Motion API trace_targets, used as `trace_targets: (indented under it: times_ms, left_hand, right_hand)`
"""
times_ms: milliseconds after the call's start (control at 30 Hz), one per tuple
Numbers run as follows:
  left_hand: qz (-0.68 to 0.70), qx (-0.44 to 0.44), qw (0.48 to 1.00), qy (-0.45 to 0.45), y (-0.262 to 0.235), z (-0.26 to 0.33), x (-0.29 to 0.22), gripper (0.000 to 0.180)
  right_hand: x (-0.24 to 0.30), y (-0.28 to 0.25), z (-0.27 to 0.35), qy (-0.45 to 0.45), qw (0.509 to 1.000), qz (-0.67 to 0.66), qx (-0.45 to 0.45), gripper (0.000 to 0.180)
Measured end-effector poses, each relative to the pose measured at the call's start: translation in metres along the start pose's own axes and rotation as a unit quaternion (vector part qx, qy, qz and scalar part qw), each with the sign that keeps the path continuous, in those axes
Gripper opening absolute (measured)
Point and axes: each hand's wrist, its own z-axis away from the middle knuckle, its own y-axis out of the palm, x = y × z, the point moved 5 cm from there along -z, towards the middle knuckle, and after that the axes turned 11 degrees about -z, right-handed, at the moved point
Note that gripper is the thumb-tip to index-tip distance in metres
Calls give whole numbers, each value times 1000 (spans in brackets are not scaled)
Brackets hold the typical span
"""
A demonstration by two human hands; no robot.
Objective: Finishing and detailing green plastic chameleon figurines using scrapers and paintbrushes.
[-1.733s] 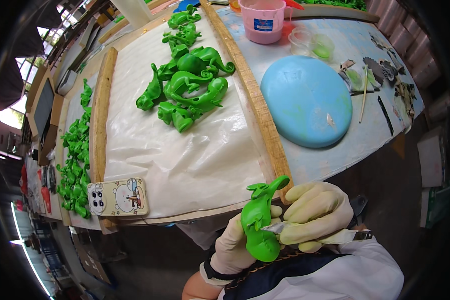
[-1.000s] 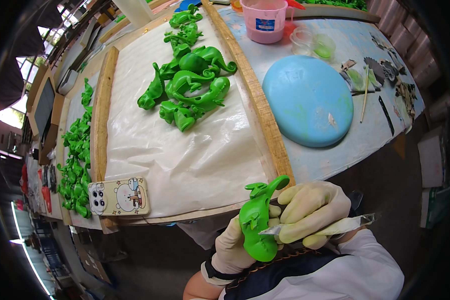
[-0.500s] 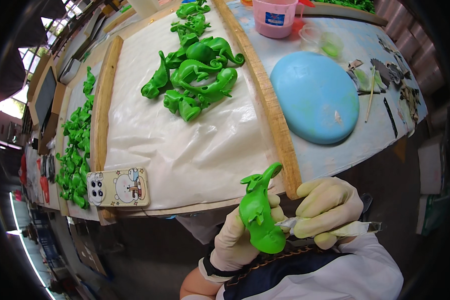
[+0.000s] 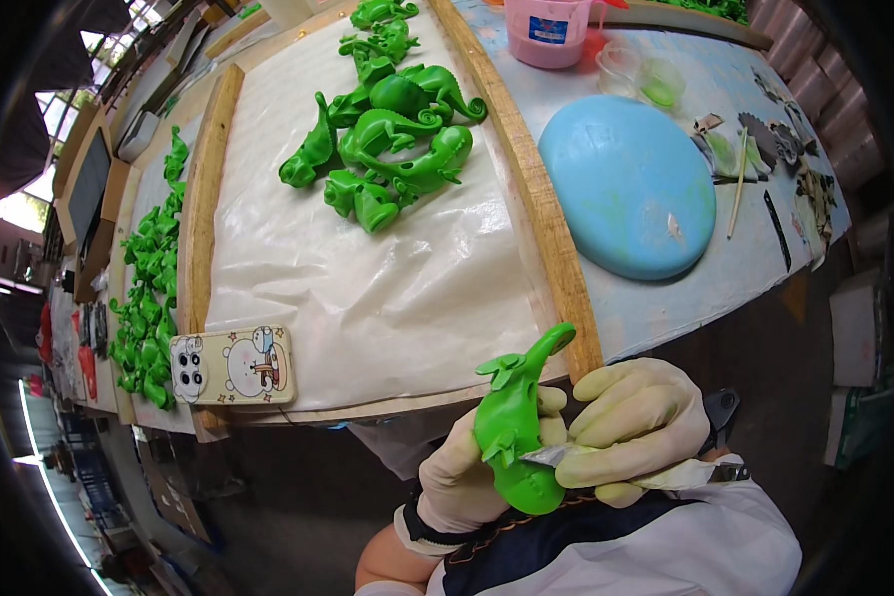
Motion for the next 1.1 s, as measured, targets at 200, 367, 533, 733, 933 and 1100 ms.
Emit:
trace_targets:
  times_ms: [200, 367, 533, 733, 933, 1100]
  left_hand:
    - [-25, -17, 1000, -3, -1, -1, -1, 70]
    - [-30, -11, 999, -3, -2, 0, -1, 70]
    - [-44, -32, 999, -1, -3, 0, -2, 70]
    - [-31, 9, 999, -22, -7, 2, 2, 72]
    - [-14, -19, 1000, -4, -3, 0, -2, 73]
    - [-61, -31, 997, -20, -10, 2, 0, 73]
  right_hand:
    - [0, -3, 3, -6, 999, 19, -45, 22]
    - [5, -6, 5, 13, 998, 52, -44, 22]
    - [-3, -2, 5, -41, 995, 55, -72, 21]
    - [-5, -3, 7, -38, 994, -93, -39, 21]
    - [-4, -4, 4, -7, 995, -49, -84, 20]
    - [2, -7, 1, 33, 998, 6, -62, 21]
